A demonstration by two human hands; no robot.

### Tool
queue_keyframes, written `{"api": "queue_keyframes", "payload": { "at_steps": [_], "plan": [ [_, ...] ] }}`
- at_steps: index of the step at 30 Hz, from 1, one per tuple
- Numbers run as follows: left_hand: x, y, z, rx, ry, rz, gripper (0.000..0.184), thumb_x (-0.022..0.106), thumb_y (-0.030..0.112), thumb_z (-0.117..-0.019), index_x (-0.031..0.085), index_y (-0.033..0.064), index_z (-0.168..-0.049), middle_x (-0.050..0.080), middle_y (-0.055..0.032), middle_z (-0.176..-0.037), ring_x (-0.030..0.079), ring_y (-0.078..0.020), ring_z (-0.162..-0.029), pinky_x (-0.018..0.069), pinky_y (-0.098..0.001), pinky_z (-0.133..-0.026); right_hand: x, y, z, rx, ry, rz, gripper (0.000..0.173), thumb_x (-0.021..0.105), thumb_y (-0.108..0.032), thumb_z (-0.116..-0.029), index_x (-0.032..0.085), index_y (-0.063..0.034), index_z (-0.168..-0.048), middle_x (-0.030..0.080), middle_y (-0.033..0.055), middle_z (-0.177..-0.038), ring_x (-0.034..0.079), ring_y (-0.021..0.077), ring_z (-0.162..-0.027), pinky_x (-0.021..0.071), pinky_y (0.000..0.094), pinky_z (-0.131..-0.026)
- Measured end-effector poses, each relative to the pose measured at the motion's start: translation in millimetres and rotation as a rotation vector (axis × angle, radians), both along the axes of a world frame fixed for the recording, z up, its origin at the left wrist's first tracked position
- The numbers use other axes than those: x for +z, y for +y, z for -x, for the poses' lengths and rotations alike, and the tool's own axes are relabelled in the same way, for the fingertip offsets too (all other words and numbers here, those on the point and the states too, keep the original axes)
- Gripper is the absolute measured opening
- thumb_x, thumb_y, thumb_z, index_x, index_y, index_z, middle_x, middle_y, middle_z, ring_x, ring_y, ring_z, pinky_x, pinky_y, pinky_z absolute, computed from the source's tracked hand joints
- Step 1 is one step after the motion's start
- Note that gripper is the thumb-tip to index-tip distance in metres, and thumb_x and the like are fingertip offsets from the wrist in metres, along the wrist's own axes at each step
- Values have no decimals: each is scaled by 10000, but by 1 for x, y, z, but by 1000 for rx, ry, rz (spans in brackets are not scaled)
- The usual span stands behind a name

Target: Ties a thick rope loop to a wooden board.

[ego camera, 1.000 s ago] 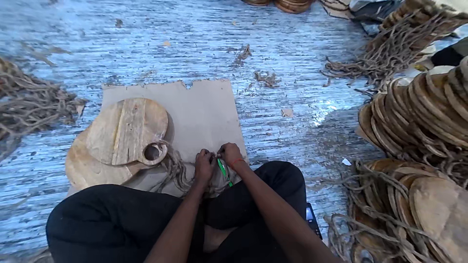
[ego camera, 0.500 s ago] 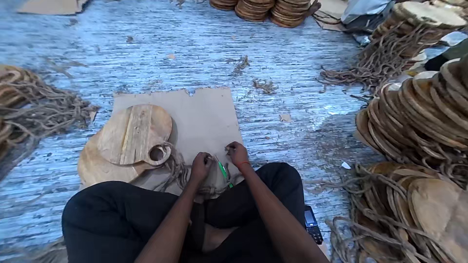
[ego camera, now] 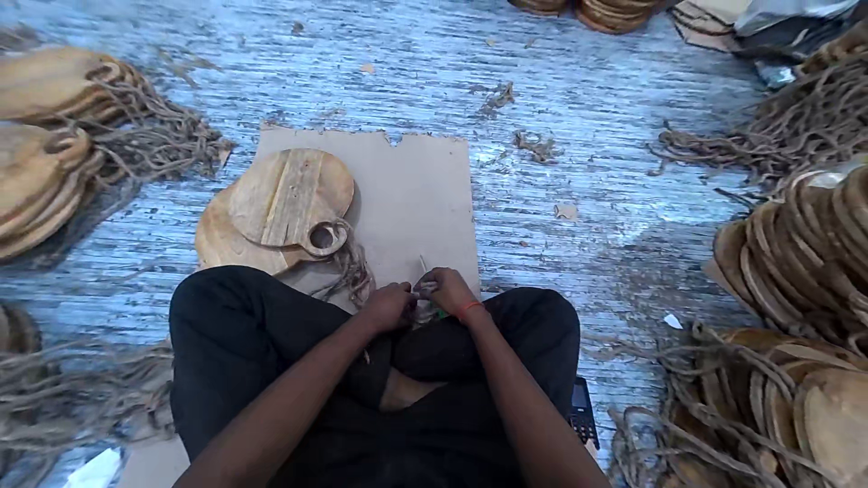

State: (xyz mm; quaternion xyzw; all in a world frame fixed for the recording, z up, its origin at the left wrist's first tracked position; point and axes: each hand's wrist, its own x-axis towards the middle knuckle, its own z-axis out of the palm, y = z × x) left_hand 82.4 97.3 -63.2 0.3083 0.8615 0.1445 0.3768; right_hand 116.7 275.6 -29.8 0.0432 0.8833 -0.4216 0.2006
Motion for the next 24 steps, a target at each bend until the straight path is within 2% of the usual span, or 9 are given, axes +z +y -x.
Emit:
{"api": "queue_keyframes", "payload": {
  "at_steps": [3,7,12,15,16,17,18,21,24],
  "plan": [
    [10,-1,16,108,-60,-63,310,709,241,-964,701,10,-1171,678,-196,-1206,621,-370,-1183,464,-574,-1047,-4,0,7,120,-44,-61,280,806,-135,-886,744,-90,-1155,716,149,-1132,690,322,-1039,545,561,-939],
    [4,-18,32,279,-116,-316,290,661,279,-1011,709,56,-1191,714,-141,-1036,675,-255,-971,522,-482,-947,-11,5,17,174,-35,-171,299,807,-280,-894,750,-205,-1177,749,88,-1131,698,296,-1074,532,571,-957],
    [5,-13,34,401,-234,-476,321,440,196,-1104,652,20,-1270,705,-129,-1099,663,-190,-965,527,-399,-923,-6,16,24,85,36,-232,226,746,-325,-948,775,-256,-1161,724,124,-1101,662,323,-1076,523,555,-934],
    [7,-8,35,531,-315,-554,369,343,177,-1126,630,-8,-1265,682,-113,-1043,649,-154,-887,541,-348,-859,-11,22,26,-2,75,-14,231,718,-287,-985,765,-153,-1168,738,115,-1087,666,284,-1075,506,515,-990],
    [6,-7,35,572,-321,-576,369,339,183,-1128,632,-5,-1249,680,-93,-1000,657,-131,-821,567,-318,-793,-10,22,26,-40,68,79,226,674,-261,-1019,739,-105,-1169,760,91,-1037,708,230,-983,541,464,-940],
    [3,-5,36,612,-305,-603,344,375,196,-1125,648,5,-1209,667,-66,-945,613,-107,-745,525,-283,-703,-9,22,27,-87,46,173,227,636,-228,-1042,716,-61,-1173,766,96,-1010,722,207,-913,557,428,-893],
    [-1,-4,37,636,-280,-625,298,448,208,-1104,669,18,-1163,663,-37,-922,575,-80,-725,482,-261,-678,-8,21,28,-130,23,245,229,617,-202,-1052,705,-31,-1176,763,113,-1011,732,204,-885,575,407,-874],
    [-12,-2,42,669,-207,-621,236,687,243,-978,726,45,-1101,705,-64,-996,645,-134,-866,531,-355,-827,-7,19,33,-218,-26,310,217,623,-171,-1047,707,-11,-1168,744,135,-1010,695,202,-819,567,386,-804],
    [-20,8,44,738,-156,-562,222,716,235,-972,736,52,-1095,706,-85,-966,640,-174,-827,526,-401,-797,-8,18,41,-238,-59,229,193,647,-168,-1032,728,-30,-1141,735,135,-1003,662,215,-816,536,417,-796]
  ]
}}
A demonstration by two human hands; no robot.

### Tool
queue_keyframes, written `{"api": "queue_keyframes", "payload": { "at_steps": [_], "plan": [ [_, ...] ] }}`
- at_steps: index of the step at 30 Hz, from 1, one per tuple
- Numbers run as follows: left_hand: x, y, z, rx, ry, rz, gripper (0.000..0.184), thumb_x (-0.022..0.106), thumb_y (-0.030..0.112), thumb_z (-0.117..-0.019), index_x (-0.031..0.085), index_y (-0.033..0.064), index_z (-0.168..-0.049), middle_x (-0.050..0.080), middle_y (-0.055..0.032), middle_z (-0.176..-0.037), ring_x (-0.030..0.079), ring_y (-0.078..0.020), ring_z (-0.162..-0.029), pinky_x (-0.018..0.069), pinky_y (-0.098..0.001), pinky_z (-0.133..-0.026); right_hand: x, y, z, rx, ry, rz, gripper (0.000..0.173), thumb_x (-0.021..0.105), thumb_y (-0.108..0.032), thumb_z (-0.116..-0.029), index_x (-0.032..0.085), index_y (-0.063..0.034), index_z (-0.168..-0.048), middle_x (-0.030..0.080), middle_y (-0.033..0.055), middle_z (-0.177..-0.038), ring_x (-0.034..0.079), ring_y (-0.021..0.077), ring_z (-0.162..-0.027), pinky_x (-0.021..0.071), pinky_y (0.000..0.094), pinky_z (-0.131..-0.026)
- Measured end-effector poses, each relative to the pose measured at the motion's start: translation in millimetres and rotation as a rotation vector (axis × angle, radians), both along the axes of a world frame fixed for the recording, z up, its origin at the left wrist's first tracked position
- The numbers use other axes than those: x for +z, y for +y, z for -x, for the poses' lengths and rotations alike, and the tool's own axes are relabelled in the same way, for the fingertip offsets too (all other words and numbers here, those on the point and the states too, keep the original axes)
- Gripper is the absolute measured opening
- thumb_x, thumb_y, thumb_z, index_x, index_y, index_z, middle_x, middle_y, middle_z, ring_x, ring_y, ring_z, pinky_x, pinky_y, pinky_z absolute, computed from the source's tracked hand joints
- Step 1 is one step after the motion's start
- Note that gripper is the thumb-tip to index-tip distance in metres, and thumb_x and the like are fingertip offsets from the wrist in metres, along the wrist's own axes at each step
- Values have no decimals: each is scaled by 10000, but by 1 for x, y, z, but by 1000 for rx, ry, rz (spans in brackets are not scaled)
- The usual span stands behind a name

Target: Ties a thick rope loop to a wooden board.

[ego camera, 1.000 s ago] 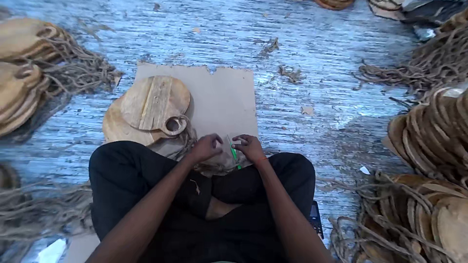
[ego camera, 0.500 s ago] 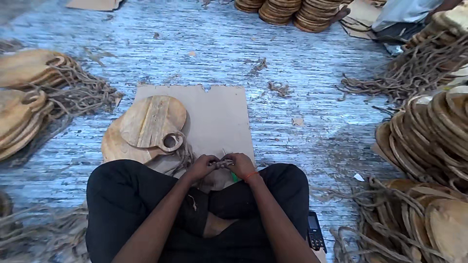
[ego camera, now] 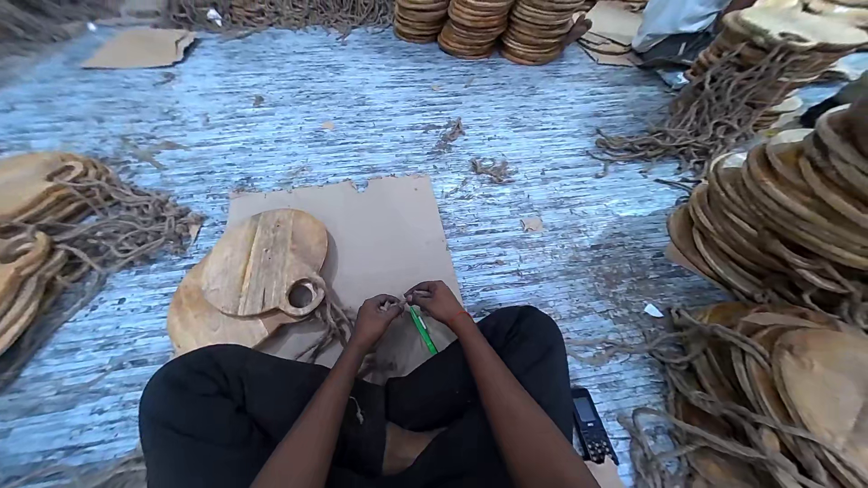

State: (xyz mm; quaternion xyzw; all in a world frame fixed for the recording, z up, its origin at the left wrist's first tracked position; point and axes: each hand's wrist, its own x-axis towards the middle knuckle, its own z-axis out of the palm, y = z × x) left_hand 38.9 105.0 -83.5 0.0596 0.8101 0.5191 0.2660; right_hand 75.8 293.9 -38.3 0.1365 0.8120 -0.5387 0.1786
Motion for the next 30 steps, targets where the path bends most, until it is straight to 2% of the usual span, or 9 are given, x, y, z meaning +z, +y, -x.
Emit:
{"api": "queue_keyframes", "payload": {
  "at_steps": [4,6,9,12,14,19,23,27,30],
  "plan": [
    [-9,20,-2,163,-82,32,199,652,172,-1015,737,19,-1108,716,-133,-980,663,-218,-879,537,-426,-843,-3,-1,9,-51,-57,-119,207,712,-198,-990,748,-42,-1121,722,203,-1038,681,340,-930,528,542,-849],
    [-7,26,-3,209,-90,75,204,637,183,-1025,750,31,-1103,729,-145,-1009,682,-243,-942,534,-460,-895,-5,0,12,-70,-75,-142,209,725,-193,-979,752,-39,-1118,722,214,-1063,683,359,-981,522,564,-879],
    [-3,29,-4,218,-79,163,223,635,221,-1029,759,42,-1076,727,-155,-986,681,-279,-939,523,-505,-891,-5,-2,13,-78,-96,-149,189,725,-157,-976,749,-31,-1114,721,217,-1082,678,369,-1021,512,572,-909],
    [2,30,-4,206,-49,227,230,640,235,-1028,761,43,-1064,729,-159,-973,683,-299,-934,520,-526,-880,-4,-6,13,-80,-94,-173,182,731,-138,-967,748,-23,-1107,718,230,-1067,679,390,-998,518,587,-879],
    [5,31,-4,174,-57,248,254,613,244,-1041,753,41,-1101,729,-173,-1015,685,-323,-981,519,-551,-913,-8,-6,14,-68,-106,-206,194,725,-126,-962,732,-12,-1120,709,245,-1052,680,410,-976,527,605,-844],
    [-3,33,-3,220,-61,234,229,624,245,-1036,764,75,-1100,740,-139,-996,696,-279,-955,530,-517,-902,-40,0,32,4,-149,-287,192,741,-181,-940,758,-76,-1100,736,186,-1045,699,362,-995,536,582,-881],
    [0,34,-4,238,-51,235,206,655,229,-1021,762,58,-1061,729,-149,-942,684,-289,-902,523,-529,-859,-39,-3,26,-27,-121,-276,163,747,-159,-934,753,-64,-1067,728,202,-963,701,376,-885,547,589,-770],
    [2,37,0,199,-49,276,174,690,208,-997,768,61,-1047,725,-155,-1012,684,-297,-962,528,-531,-899,-34,-4,23,-20,-103,-308,149,747,-132,-923,753,-59,-1053,727,210,-960,700,399,-880,545,611,-744],
    [1,35,2,143,-45,269,188,692,197,-997,757,38,-1073,696,-170,-1079,668,-311,-998,527,-528,-917,-27,0,36,98,-215,-366,193,727,-170,-942,754,-71,-1106,731,193,-1067,694,377,-1025,533,601,-881]
  ]
}}
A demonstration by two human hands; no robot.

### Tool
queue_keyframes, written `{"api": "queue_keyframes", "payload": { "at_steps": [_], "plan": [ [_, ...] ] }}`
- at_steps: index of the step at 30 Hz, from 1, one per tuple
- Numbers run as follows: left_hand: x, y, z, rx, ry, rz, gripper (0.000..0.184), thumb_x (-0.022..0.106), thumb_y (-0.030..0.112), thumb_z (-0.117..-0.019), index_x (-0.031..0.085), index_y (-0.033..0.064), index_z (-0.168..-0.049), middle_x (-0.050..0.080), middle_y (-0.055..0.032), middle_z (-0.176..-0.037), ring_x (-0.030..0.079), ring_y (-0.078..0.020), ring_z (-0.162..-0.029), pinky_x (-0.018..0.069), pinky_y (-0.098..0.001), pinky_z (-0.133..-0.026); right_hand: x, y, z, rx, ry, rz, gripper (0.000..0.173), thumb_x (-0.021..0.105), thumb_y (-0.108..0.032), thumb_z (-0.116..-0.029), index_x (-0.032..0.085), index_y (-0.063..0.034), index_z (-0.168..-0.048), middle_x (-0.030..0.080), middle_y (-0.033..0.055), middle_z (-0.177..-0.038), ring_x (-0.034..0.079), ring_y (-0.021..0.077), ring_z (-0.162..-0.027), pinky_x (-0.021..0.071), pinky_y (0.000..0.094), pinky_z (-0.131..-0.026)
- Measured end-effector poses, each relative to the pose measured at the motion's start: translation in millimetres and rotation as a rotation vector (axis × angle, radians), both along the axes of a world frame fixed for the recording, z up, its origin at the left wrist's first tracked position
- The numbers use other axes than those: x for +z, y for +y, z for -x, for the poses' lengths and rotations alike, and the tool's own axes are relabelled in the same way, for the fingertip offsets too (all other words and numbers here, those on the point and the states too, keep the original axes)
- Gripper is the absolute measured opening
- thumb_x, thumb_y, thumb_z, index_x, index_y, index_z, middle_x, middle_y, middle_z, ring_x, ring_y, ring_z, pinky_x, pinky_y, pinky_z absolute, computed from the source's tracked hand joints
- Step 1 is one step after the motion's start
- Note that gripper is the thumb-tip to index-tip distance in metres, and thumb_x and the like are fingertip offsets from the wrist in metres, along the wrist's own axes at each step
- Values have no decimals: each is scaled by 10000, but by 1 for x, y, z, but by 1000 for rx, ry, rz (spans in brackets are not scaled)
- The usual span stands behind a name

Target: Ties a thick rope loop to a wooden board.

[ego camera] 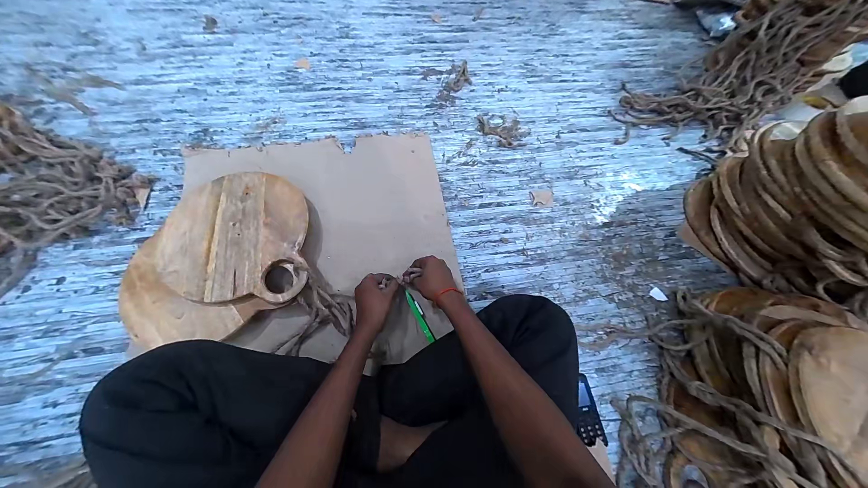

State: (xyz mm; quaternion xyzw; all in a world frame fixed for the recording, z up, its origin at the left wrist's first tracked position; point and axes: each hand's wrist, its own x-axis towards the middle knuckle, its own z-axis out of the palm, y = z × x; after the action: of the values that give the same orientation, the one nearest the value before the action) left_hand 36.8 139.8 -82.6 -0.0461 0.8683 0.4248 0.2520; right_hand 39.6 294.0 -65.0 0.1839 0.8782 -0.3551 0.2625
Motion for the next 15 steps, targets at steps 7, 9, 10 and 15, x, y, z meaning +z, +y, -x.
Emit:
{"api": "queue_keyframes", "payload": {
  "at_steps": [7,9,10,15],
  "plan": [
    [0,2,-12,-53,61,-31,173,713,174,-977,759,24,-1049,682,-179,-1096,664,-310,-995,538,-486,-914,28,-11,-19,-20,50,-94,143,740,-93,-921,725,8,-1021,701,251,-928,687,430,-861,540,612,-728],
    [-5,4,-9,-28,107,-17,197,710,185,-981,758,23,-1084,683,-184,-1133,666,-318,-1039,535,-498,-950,16,-11,-14,-41,105,-90,135,720,-86,-932,737,0,-1034,711,249,-953,693,433,-890,541,620,-756],
    [-8,4,-7,-24,116,-16,200,711,185,-982,752,19,-1086,676,-188,-1140,662,-324,-1041,534,-507,-947,9,-12,-13,-53,132,-79,131,714,-72,-928,738,0,-1034,712,254,-964,692,442,-905,538,631,-761],
    [-6,0,-7,-159,30,47,237,709,215,-980,751,22,-1111,677,-196,-1164,660,-341,-1066,528,-518,-974,9,-4,-17,-36,6,-70,237,761,-141,-917,728,8,-1099,702,272,-1058,676,456,-1004,532,644,-842]
  ]
}}
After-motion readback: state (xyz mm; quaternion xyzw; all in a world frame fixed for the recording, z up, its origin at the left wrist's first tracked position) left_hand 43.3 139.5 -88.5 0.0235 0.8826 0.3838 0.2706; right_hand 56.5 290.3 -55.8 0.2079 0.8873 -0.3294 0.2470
